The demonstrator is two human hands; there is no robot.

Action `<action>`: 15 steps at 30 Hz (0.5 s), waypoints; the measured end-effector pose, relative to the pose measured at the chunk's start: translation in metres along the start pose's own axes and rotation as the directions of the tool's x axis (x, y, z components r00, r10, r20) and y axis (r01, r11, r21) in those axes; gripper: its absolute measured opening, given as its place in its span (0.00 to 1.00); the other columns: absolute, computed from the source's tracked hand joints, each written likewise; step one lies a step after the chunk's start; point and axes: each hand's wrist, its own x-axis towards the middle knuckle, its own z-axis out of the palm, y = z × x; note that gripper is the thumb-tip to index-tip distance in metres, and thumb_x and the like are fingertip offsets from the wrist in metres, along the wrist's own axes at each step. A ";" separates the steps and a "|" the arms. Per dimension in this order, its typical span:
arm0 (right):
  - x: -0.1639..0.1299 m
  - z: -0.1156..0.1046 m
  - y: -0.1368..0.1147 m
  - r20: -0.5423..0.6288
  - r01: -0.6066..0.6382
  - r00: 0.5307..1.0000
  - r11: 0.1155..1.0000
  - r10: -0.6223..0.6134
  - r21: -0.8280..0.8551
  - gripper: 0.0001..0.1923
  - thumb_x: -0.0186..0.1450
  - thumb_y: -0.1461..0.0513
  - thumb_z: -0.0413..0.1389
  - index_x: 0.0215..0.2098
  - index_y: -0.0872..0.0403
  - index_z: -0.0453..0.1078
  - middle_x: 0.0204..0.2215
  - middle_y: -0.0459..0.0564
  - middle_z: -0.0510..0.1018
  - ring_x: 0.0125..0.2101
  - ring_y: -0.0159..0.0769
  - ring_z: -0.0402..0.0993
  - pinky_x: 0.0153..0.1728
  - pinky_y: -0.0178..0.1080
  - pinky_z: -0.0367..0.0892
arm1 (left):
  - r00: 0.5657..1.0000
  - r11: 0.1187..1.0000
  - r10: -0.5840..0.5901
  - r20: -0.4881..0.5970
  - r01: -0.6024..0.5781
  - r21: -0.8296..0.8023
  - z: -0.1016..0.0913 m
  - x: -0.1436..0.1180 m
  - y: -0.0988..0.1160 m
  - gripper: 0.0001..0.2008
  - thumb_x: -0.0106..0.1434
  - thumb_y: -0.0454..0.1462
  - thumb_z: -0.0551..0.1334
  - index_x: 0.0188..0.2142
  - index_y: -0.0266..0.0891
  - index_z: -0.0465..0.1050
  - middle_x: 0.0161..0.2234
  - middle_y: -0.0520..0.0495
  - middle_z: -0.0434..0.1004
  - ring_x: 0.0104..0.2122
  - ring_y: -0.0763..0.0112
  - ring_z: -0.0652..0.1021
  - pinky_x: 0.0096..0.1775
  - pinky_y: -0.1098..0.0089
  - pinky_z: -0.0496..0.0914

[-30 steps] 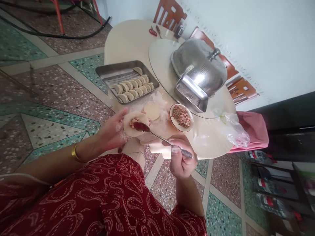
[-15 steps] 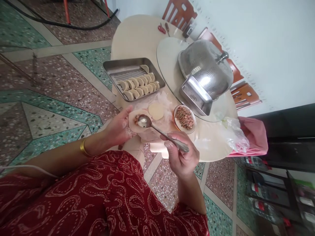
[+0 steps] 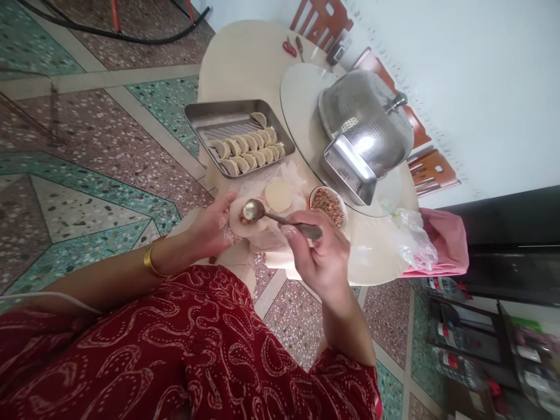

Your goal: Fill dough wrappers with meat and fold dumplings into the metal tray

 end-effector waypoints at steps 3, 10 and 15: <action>-0.004 -0.006 -0.003 -0.023 0.061 0.998 0.997 -0.061 0.038 0.10 0.67 0.65 0.56 0.45 0.46 0.70 0.32 0.43 0.79 0.34 0.33 0.78 0.34 0.39 0.74 | 0.999 1.000 -0.003 0.034 0.004 -0.018 0.000 -0.001 0.006 0.23 0.73 0.42 0.48 0.54 0.29 0.72 0.36 0.39 0.82 0.40 0.60 0.82 0.46 0.62 0.76; -0.023 0.003 0.004 0.032 0.042 0.998 0.997 -0.045 0.071 0.13 0.66 0.68 0.55 0.47 0.47 0.69 0.35 0.45 0.79 0.36 0.35 0.77 0.34 0.40 0.75 | 0.993 0.996 -0.066 0.099 0.071 -0.046 0.006 -0.004 0.009 0.26 0.73 0.45 0.47 0.55 0.26 0.71 0.41 0.34 0.82 0.45 0.55 0.80 0.51 0.57 0.73; -0.020 0.005 0.008 -0.032 0.033 0.999 0.998 -0.031 0.048 0.11 0.67 0.67 0.56 0.45 0.47 0.70 0.33 0.44 0.79 0.34 0.33 0.78 0.34 0.39 0.75 | 0.999 0.999 -0.023 0.032 0.024 -0.031 0.008 -0.004 0.003 0.23 0.73 0.43 0.48 0.54 0.30 0.73 0.40 0.38 0.83 0.44 0.56 0.81 0.51 0.57 0.73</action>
